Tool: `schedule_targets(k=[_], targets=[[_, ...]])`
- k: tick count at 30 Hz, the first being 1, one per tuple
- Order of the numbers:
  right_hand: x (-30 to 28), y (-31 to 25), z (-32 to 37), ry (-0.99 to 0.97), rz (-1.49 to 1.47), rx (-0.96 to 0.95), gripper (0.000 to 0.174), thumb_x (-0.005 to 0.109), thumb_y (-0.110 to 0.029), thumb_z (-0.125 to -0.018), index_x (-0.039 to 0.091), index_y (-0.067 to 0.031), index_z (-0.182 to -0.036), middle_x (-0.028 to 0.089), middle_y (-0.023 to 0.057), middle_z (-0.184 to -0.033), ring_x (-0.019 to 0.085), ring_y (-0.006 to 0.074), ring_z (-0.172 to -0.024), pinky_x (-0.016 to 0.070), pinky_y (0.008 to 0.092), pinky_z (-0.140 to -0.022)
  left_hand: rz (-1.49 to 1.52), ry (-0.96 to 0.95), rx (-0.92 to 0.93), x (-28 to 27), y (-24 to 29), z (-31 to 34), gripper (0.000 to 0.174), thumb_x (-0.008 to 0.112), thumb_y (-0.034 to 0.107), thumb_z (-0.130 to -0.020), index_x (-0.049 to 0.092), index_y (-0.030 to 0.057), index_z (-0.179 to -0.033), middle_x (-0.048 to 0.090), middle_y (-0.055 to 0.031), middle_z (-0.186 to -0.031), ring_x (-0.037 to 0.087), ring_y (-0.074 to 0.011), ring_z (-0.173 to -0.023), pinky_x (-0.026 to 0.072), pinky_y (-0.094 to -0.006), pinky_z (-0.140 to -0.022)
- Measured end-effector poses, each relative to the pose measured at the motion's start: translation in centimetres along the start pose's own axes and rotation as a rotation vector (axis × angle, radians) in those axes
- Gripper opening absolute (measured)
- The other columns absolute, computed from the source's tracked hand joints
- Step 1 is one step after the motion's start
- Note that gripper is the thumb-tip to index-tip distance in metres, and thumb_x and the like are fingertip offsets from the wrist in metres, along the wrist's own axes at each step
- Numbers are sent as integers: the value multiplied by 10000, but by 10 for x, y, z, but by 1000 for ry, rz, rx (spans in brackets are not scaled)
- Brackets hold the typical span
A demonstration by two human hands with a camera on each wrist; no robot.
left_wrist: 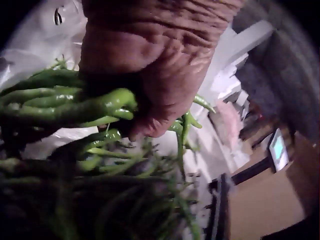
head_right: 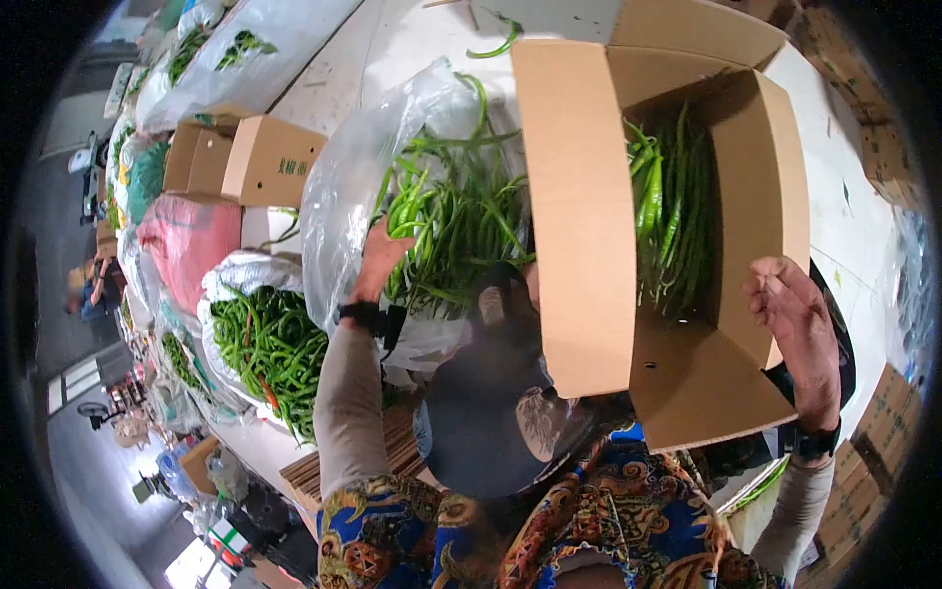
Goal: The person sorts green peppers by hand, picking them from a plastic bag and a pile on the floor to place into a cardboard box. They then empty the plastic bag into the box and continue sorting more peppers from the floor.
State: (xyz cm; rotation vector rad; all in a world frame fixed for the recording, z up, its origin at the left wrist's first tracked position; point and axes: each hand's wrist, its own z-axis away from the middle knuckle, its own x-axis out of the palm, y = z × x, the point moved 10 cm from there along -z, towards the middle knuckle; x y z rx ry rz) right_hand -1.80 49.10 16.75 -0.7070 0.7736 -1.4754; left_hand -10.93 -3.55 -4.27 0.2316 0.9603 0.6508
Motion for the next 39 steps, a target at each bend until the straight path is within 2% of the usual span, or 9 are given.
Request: schedule_targets(k=[2,15,16,19,22,24,30,36,39], targets=[[12,-6,4,-24,45,29,254,568,-234,-935,575,-47,-1108,582,15,-903,506,81,-786,385,218,-726,292,72,184,-14,33,21,505,683,140,-696,556,16,-1169,653,-204,-1001,623,-335,-962,473,-378,-847],[6,3,15,-149,-47,-6,202,542,-213,-953,582,-66,-1086,602,10,-919,524,73,-790,403,209,-714,247,449,537,-101,107,75,393,649,120,-743,543,15,-1107,670,-175,-934,663,-287,-842,509,-365,-730],[6,7,17,-154,-53,-2,202,542,-213,-953,582,-66,-1086,602,10,-919,524,73,-790,403,209,-714,135,402,423,-104,108,72,423,659,87,-751,554,10,-1153,670,-137,-955,647,-218,-851,501,-346,-744],[8,1,13,-178,-58,-40,206,543,-224,-955,591,-64,-1075,610,11,-921,526,74,-782,405,212,-714,-219,335,469,-106,106,66,390,641,109,-733,555,27,-1105,665,-147,-881,650,-233,-775,504,-350,-708],[7,-3,24,-170,-26,-69,209,548,-231,-953,600,-63,-1065,614,11,-917,530,75,-768,409,215,-710,72,217,336,-115,106,77,430,644,122,-739,544,10,-1142,652,-118,-916,628,-197,-802,493,-323,-727],[0,-6,21,-148,-15,-90,220,554,-239,-950,597,-61,-1073,618,17,-913,534,76,-762,414,219,-705,345,73,493,-121,139,103,469,646,135,-749,535,0,-1185,630,-76,-955,589,-154,-851,473,-292,-765],[11,-23,24,-194,7,-153,245,556,-257,-945,583,-61,-1088,607,25,-909,537,81,-777,422,226,-713,386,7,427,-147,180,145,378,689,207,-760,608,12,-1074,628,-23,-896,565,-110,-819,444,-259,-761],[33,-43,30,-271,111,-245,298,565,-315,-932,572,-59,-1084,592,36,-935,539,99,-836,428,244,-745,110,508,666,-202,216,163,378,694,140,-753,589,-6,-1086,635,-52,-920,578,-118,-820,472,-270,-753],[34,-46,32,-291,107,-275,297,564,-313,-931,572,-60,-1086,592,33,-932,539,97,-832,430,242,-744,121,486,666,-200,212,163,381,695,142,-751,586,-3,-1085,636,-59,-908,584,-131,-799,478,-278,-747]])
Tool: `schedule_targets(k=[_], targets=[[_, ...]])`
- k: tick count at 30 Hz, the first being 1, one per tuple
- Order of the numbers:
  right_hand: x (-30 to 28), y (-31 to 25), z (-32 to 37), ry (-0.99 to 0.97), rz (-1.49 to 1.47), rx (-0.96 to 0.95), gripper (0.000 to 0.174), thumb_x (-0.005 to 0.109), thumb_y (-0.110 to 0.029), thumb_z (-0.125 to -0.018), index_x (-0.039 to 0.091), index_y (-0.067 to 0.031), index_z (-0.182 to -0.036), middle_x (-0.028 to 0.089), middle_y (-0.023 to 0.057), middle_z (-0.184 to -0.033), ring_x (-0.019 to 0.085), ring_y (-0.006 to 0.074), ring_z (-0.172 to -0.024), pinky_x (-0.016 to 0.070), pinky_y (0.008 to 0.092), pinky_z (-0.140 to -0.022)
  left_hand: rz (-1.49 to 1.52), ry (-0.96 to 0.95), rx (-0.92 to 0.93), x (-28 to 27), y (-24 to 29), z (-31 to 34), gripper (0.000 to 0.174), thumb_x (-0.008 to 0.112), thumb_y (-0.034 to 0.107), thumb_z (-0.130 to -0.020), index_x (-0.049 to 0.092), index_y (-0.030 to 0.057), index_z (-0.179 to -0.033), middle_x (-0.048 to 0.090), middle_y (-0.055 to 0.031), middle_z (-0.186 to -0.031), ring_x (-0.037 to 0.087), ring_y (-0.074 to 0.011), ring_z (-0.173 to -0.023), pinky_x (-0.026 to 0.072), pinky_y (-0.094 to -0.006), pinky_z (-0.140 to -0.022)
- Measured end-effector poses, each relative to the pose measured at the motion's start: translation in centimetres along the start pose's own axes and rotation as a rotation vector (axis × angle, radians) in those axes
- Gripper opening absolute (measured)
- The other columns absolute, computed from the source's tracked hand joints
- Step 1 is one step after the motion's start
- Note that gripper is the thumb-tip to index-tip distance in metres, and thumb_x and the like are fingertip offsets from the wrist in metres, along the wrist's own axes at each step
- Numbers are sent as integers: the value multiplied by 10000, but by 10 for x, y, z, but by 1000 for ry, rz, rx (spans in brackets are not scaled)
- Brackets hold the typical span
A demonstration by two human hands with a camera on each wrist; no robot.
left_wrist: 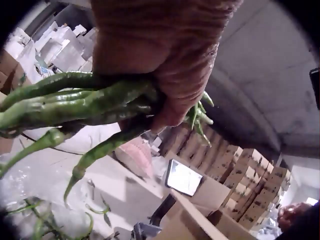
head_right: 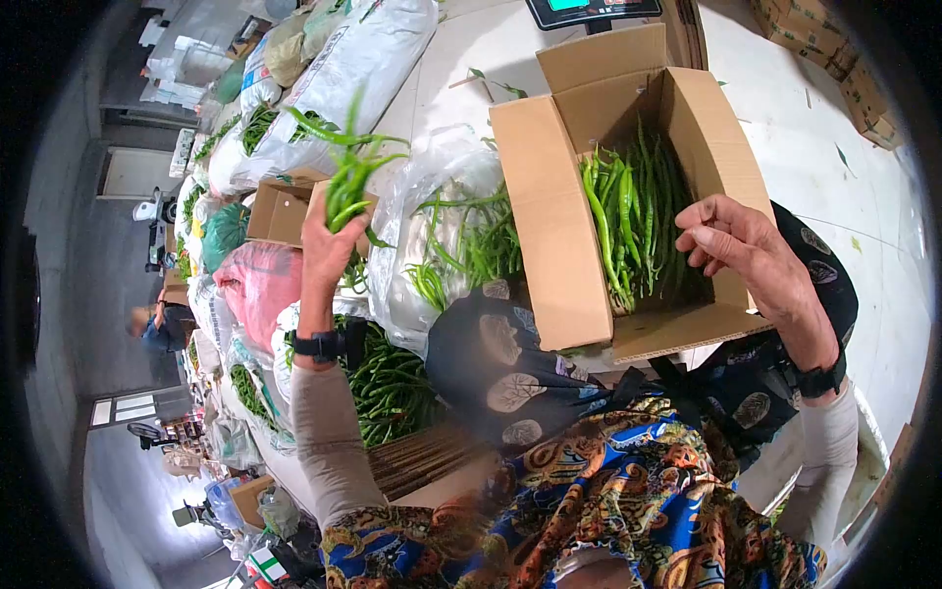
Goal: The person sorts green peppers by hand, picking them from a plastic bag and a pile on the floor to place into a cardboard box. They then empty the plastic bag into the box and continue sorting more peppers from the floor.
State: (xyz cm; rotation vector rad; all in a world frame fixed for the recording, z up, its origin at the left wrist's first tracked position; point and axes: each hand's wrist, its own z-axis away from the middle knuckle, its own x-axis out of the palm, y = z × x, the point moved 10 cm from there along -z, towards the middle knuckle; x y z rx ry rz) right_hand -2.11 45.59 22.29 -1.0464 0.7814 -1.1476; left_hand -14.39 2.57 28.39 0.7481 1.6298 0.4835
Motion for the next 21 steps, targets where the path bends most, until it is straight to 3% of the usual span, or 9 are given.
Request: schedule_targets(k=[5,7,9,11,13,17,19,21], targets=[[-7,3,4,28,7,6,301,572,-321,-923,576,-62,-1077,592,30,-929,538,93,-821,434,232,-733,105,-73,-91,-16,23,6,464,695,142,-736,563,-2,-1157,650,-66,-914,601,-143,-825,478,-290,-779],[-6,-12,0,40,24,-36,291,571,-308,-918,579,-60,-1070,590,27,-931,536,94,-818,431,231,-726,80,-169,-115,-8,40,14,421,696,143,-731,579,-10,-1106,650,-57,-885,600,-140,-808,477,-287,-767],[-2,-29,-2,55,68,-66,271,568,-284,-908,586,-56,-1055,584,22,-934,532,97,-812,424,227,-713,243,-268,-120,0,48,17,319,684,132,-727,608,-5,-1005,652,-53,-849,600,-130,-794,473,-273,-750],[3,-47,-12,63,79,-105,287,557,-264,-906,586,-39,-1082,578,25,-928,531,99,-822,425,230,-711,355,-314,-97,7,76,20,319,685,130,-727,606,-10,-1002,654,-55,-842,607,-132,-795,477,-281,-758],[19,-75,-21,8,174,-210,356,561,-271,-905,571,-20,-1157,584,45,-936,538,121,-837,443,254,-730,339,-396,-135,17,92,23,350,703,134,-713,610,-16,-1015,655,-57,-867,614,-131,-822,479,-277,-771],[52,-129,-50,-122,443,-442,504,570,-294,-901,484,-29,-1321,615,116,-1096,569,184,-898,474,316,-792,417,-550,-84,41,139,25,400,728,133,-693,607,-3,-1049,655,-49,-910,609,-119,-831,487,-274,-763],[73,-148,-55,-171,385,-620,463,576,-276,-918,491,-72,-1325,576,55,-929,486,111,-766,423,263,-678,492,-583,-114,55,163,27,441,737,144,-680,598,1,-1073,654,-49,-910,610,-121,-826,488,-273,-763],[90,-161,-50,-227,324,-651,457,587,-284,-917,506,-54,-1303,580,41,-879,493,103,-764,425,262,-666,412,-642,-61,68,174,21,491,741,145,-665,579,-5,-1103,652,-58,-914,618,-133,-820,492,-275,-761]])
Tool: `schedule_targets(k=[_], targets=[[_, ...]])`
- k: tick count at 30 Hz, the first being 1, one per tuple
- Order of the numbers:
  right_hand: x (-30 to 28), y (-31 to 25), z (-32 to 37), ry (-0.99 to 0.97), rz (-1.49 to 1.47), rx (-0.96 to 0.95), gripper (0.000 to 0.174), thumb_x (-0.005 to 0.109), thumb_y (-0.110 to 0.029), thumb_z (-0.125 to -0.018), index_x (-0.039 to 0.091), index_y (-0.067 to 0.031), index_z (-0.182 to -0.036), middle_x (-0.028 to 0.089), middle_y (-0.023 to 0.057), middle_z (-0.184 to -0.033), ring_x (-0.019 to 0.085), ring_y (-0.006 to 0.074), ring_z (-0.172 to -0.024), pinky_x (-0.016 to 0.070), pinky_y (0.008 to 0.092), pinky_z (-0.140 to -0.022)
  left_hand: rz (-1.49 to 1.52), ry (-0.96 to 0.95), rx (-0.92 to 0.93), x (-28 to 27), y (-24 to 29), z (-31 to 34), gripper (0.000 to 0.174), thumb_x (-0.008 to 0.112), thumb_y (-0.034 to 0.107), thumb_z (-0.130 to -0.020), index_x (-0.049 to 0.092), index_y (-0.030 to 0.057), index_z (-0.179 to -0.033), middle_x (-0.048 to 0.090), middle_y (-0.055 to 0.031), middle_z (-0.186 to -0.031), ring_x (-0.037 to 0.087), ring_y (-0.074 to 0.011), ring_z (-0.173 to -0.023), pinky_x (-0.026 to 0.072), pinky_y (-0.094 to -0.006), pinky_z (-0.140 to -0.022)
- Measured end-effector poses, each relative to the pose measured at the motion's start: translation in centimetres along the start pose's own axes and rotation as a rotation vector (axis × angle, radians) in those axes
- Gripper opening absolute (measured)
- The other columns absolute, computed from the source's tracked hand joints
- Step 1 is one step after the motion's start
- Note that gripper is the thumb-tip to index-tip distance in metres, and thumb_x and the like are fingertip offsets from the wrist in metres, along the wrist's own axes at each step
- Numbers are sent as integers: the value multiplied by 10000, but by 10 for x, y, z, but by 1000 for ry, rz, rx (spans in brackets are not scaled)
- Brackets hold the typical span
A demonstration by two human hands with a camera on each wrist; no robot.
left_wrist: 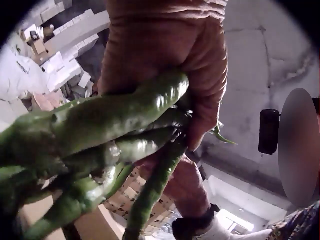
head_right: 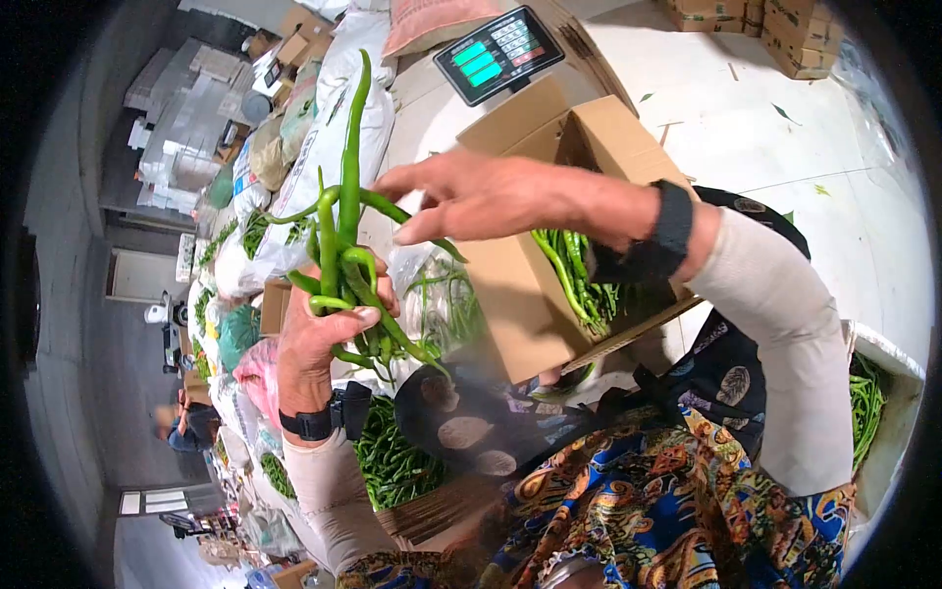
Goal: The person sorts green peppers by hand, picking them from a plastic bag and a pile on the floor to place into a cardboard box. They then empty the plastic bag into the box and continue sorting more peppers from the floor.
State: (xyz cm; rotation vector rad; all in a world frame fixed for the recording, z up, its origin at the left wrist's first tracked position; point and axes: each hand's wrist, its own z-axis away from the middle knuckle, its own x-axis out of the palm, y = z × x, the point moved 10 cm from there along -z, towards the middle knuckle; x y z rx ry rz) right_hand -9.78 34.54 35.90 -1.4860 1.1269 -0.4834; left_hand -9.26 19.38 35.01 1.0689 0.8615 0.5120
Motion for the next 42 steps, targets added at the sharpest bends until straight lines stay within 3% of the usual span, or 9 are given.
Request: schedule_targets(k=[2,4,6,9,16,26,28,34,42], targets=[[5,-3,-6,-46,-80,-99,426,582,-279,-921,539,-20,-1258,598,20,-830,513,96,-759,428,254,-652,249,-68,36,22,12,-8,530,741,138,-650,561,-17,-1124,647,-70,-907,627,-156,-811,502,-290,-754],[4,2,-3,-30,-316,-91,349,580,-270,-924,601,-8,-1152,612,-9,-805,510,74,-726,418,232,-629,349,-4,82,35,20,-14,525,707,135,-651,489,-42,-1095,555,-106,-745,576,-218,-685,502,-362,-678],[-7,24,14,-11,-365,171,216,592,-256,-919,640,-50,-963,628,-26,-780,447,13,-599,368,170,-541,531,-49,122,48,16,-22,547,712,168,-677,512,-37,-1144,632,-99,-892,631,-203,-807,516,-328,-738],[-24,59,39,64,-535,371,203,619,-250,-915,608,-60,-844,664,22,-774,464,21,-522,361,162,-451,565,-44,10,68,-2,-27,528,680,167,-718,481,-32,-1165,611,-119,-918,622,-215,-842,505,-330,-771],[-32,103,74,182,-869,424,173,662,-207,-883,606,-45,-861,664,47,-800,477,30,-521,400,153,-454,762,-6,-49,103,-8,-43,444,611,78,-776,448,-3,-1181,578,-147,-892,610,-255,-837,542,-360,-745],[-1,100,74,90,-798,435,213,626,-241,-909,629,-32,-949,659,0,-827,524,18,-631,412,159,-499,971,17,-177,103,-57,-59,275,601,48,-845,533,-2,-1106,631,-102,-897,650,-209,-825,556,-327,-750],[3,98,73,93,-794,419,212,610,-249,-918,635,-41,-947,661,-5,-834,525,18,-635,408,152,-509,953,8,-217,114,-58,-57,270,575,110,-885,528,16,-1133,645,-127,-930,661,-204,-748,588,-337,-592],[11,98,68,123,-346,433,304,696,-286,-843,626,-30,-989,603,9,-782,522,73,-649,410,210,-547,974,47,-209,112,-78,-62,269,602,88,-872,544,4,-1120,630,-98,-978,642,-199,-832,567,-354,-726],[-1,111,67,93,-498,530,218,711,-236,-822,625,-61,-921,555,-33,-726,492,42,-610,398,180,-540,981,155,-227,94,-80,-40,272,594,121,-881,535,6,-1121,619,-102,-957,633,-185,-811,556,-327,-723]])
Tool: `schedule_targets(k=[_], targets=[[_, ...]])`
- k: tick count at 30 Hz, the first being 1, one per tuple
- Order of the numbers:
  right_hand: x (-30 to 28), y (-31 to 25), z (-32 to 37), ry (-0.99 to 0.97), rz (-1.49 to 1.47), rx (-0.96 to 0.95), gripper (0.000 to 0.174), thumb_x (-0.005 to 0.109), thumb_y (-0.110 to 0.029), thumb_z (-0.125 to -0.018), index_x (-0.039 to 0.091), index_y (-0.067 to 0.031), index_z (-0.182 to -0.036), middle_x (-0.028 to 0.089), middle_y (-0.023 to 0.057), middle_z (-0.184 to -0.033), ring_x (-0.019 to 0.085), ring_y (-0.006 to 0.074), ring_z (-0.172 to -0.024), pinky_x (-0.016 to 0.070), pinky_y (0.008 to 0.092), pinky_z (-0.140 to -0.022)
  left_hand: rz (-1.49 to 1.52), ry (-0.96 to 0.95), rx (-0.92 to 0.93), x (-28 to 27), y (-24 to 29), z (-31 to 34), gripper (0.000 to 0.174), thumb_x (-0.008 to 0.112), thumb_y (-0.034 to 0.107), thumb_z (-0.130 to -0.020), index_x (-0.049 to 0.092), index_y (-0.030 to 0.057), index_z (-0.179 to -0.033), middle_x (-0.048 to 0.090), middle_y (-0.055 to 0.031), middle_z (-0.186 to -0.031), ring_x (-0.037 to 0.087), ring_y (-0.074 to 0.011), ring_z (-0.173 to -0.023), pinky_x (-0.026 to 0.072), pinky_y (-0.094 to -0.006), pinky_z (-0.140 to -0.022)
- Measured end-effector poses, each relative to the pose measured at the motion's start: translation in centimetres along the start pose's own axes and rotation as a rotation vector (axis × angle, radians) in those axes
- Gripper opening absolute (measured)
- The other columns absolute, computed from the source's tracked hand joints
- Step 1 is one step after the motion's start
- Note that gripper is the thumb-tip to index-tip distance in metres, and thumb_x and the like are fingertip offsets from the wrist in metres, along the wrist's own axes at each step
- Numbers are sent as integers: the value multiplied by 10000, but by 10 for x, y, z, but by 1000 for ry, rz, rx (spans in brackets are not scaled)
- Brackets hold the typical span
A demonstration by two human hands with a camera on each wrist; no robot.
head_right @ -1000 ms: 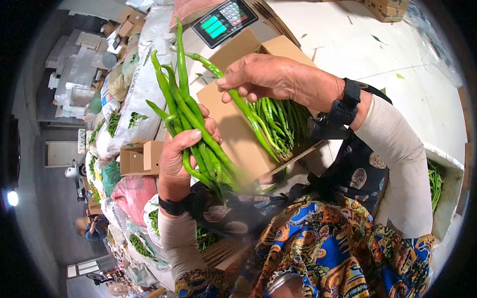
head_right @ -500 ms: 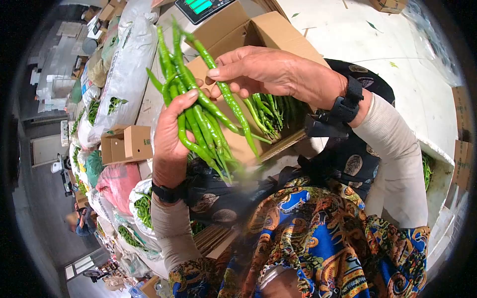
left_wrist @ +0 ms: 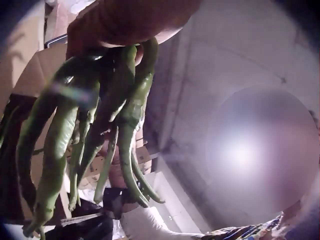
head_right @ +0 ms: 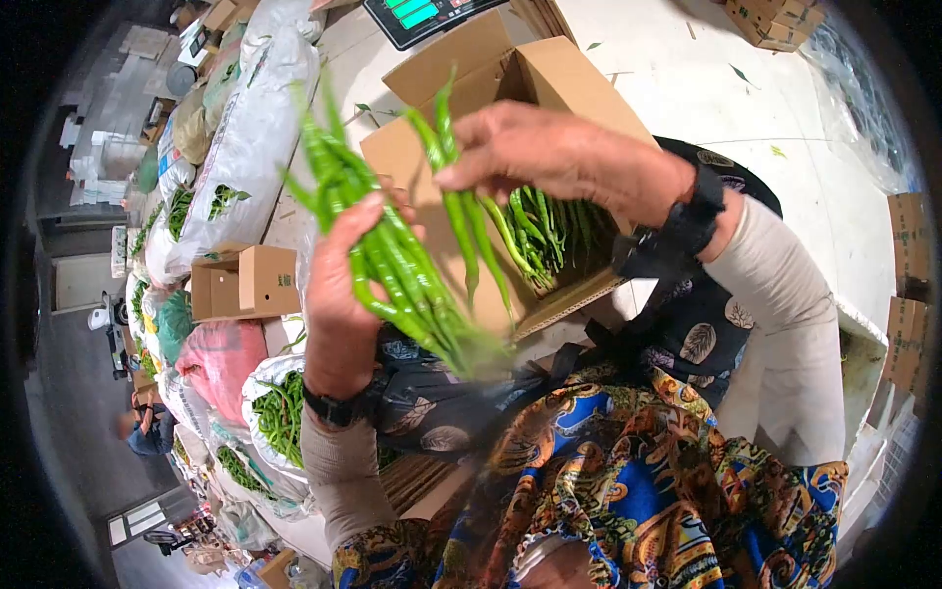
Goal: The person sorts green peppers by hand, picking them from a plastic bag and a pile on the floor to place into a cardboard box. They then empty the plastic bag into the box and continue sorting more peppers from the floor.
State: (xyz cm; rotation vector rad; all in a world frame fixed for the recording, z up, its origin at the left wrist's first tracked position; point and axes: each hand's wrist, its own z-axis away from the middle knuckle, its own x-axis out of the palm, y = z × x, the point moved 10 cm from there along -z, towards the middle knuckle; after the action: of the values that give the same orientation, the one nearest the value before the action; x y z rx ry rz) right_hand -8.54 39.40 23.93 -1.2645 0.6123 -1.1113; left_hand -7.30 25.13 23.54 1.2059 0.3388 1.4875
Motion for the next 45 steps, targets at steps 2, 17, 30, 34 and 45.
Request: schedule_targets(k=[2,17,30,34,45], targets=[[-32,-6,2,91,106,-30,214,707,-252,-827,611,-66,-873,531,-42,-703,488,37,-602,399,177,-537,-87,88,257,2,38,26,305,576,184,-898,530,-1,-1137,613,-110,-955,615,-180,-844,531,-309,-764],[18,-3,-8,-115,366,72,527,635,-491,-850,630,-6,-1057,642,45,-854,595,120,-722,480,244,-604,85,48,119,-5,24,19,320,534,180,-910,494,21,-1185,592,-112,-1023,592,-217,-944,501,-345,-838],[62,3,-12,-96,101,12,358,753,-276,-794,621,-8,-991,592,-5,-792,514,60,-652,404,213,-558,83,-113,178,-9,24,16,277,495,182,-931,537,-11,-1125,625,-121,-984,620,-218,-898,511,-358,-833],[80,-6,-19,-170,97,-5,323,727,-277,-816,629,-23,-990,558,-35,-756,476,52,-625,376,203,-536,196,-71,189,-21,29,16,247,521,162,-915,549,5,-1104,628,-110,-987,621,-200,-875,526,-344,-773],[87,-28,-88,-13,394,-124,322,674,-302,-835,643,-35,-1012,576,-23,-777,447,51,-644,348,209,-555,74,227,365,-110,75,22,321,589,84,-861,531,14,-1169,579,-99,-1090,581,-197,-930,530,-405,-829]])
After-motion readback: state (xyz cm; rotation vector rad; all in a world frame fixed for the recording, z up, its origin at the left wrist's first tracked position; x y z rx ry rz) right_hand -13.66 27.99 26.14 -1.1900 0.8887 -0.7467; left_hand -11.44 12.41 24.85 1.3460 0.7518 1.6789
